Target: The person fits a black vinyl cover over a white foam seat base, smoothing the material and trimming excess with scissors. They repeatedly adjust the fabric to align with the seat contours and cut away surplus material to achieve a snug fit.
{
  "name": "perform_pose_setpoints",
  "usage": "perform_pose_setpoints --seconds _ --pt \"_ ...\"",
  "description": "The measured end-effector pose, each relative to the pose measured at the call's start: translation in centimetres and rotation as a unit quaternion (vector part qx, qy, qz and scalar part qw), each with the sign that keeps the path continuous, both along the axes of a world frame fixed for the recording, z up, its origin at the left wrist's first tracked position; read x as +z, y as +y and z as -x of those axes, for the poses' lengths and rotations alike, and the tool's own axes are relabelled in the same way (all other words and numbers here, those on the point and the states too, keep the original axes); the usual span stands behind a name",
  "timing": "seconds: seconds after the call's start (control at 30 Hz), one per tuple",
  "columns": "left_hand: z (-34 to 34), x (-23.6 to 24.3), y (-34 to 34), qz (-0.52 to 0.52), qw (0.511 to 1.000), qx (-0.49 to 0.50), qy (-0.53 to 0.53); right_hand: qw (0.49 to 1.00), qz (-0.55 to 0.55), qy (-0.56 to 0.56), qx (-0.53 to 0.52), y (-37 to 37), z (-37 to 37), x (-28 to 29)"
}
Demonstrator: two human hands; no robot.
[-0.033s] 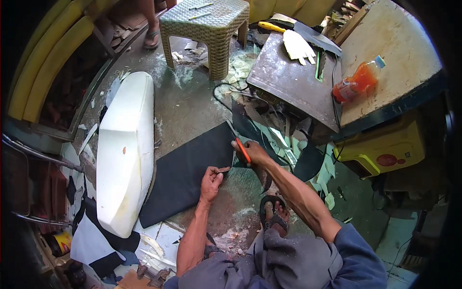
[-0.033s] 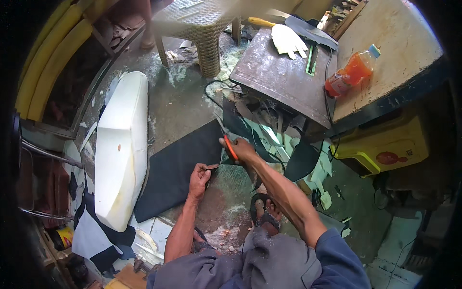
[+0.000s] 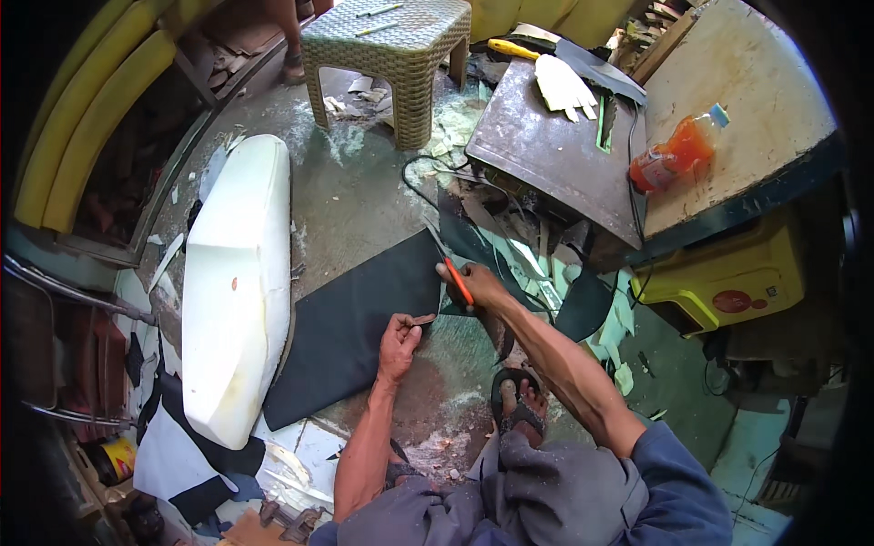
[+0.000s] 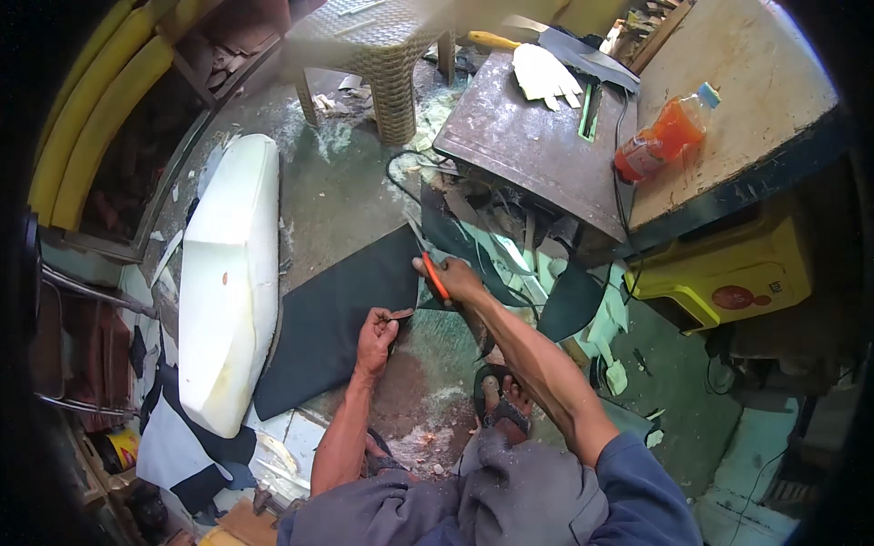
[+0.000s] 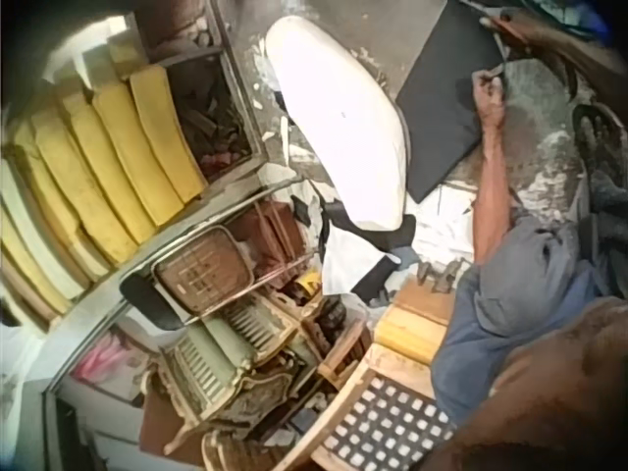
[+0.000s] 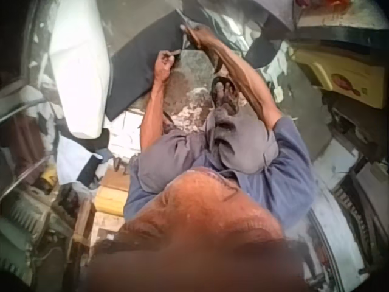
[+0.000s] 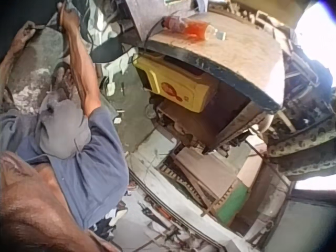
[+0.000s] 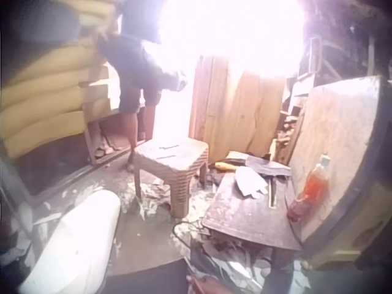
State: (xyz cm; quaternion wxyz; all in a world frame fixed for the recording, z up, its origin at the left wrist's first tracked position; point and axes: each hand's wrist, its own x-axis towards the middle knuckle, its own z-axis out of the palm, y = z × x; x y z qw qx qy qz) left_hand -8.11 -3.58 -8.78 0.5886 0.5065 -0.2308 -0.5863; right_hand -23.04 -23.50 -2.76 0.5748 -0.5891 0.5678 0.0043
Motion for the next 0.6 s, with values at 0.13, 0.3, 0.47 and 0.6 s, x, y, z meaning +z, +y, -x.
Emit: perform_pose_setpoints --seconds 0.13,0.3,0.47,0.6 --pt "0.3 0.1 -0.2 0.014 0.999 0.021 0.035 0.998 0.062 -0.023 -0.015 0.2 -0.1 -0.5" --pt "0.5 0.6 -0.2 0.025 0.996 0.052 0.063 0.997 0.077 -0.007 -0.009 -0.1 0.3 -0.9" --pt "-0.1 -0.2 0.2 0.030 0.998 0.030 0.050 0.996 0.086 0.017 0.022 -0.8 -0.5 0.2" --pt "0.5 0.3 -0.3 0.055 0.992 0.046 0.108 0.999 0.022 -0.032 -0.010 -0.6 -0.2 -0.3"
